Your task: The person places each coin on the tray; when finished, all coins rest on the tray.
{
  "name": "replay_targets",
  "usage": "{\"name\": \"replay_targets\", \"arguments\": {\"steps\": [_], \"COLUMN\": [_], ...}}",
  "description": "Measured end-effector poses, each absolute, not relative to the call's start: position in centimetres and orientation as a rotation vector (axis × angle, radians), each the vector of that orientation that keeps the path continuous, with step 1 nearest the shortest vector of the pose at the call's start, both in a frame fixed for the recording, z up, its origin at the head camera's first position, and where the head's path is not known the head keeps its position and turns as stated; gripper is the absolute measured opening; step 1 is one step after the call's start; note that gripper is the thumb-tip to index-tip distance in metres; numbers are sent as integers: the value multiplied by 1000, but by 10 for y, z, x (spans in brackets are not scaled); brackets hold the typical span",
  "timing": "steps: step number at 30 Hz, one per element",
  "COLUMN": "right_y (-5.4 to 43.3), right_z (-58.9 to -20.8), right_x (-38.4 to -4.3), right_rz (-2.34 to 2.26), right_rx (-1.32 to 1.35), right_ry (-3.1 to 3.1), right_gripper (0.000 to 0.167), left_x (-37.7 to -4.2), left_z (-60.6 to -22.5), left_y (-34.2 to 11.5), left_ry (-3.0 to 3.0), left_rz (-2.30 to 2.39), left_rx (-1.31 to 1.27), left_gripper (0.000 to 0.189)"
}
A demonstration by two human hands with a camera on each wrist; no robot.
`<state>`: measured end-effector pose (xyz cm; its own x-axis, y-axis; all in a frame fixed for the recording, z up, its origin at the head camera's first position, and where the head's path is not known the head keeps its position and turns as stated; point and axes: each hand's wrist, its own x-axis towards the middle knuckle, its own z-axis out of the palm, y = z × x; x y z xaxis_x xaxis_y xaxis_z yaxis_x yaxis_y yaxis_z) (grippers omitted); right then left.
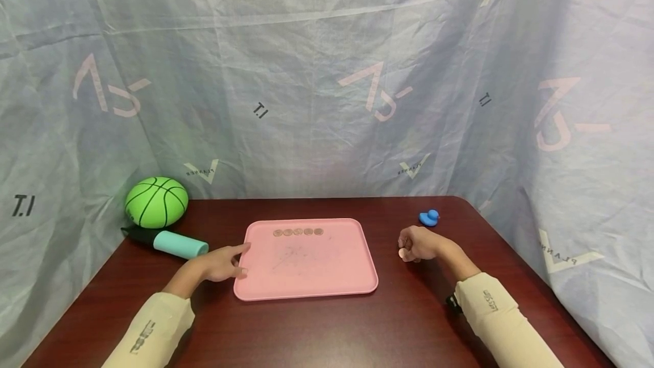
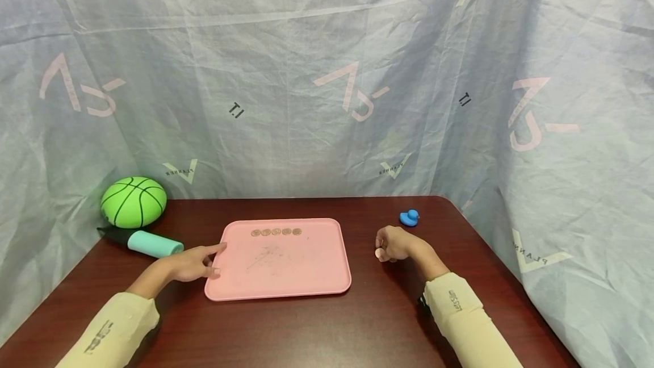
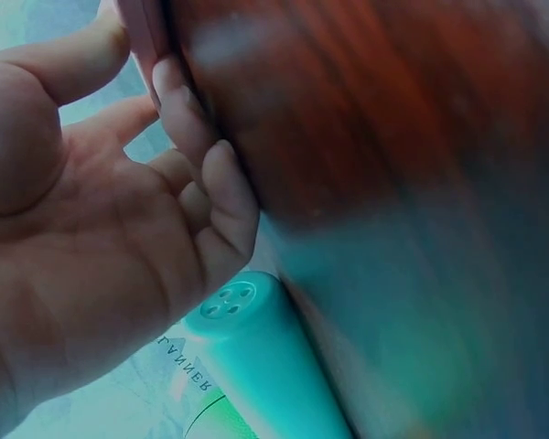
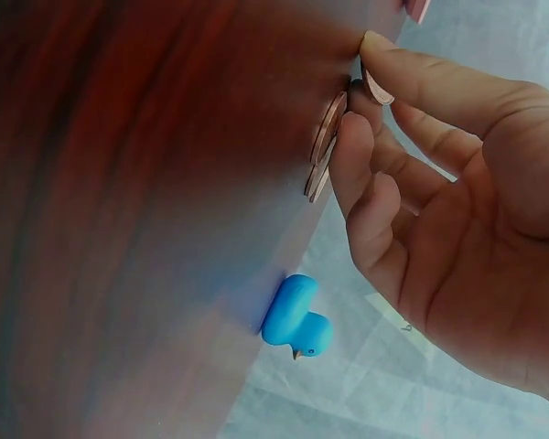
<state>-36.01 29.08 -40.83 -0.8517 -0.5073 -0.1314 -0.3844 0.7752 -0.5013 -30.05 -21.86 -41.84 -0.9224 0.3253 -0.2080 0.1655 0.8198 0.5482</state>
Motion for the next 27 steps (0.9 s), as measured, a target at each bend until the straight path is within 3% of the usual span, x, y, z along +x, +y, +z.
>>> {"name": "replay_targets", "arguments": {"steps": [9,27], "right_y": [291,285], "right_z": [-411,-410], "right_x": [-362,-361], "right_rz": [-658,-622], "right_rx": [-653,-697], "right_ry": [2726,2718], "right_gripper": [29,12], "left_x": [-301,-301], "left_z": [-418,-418], "left_y": [-219,-219], "left_ry": [2705,2699], "left_rz": [779,799], "left_rx": [368,365], "left_gripper": [79,78]}}
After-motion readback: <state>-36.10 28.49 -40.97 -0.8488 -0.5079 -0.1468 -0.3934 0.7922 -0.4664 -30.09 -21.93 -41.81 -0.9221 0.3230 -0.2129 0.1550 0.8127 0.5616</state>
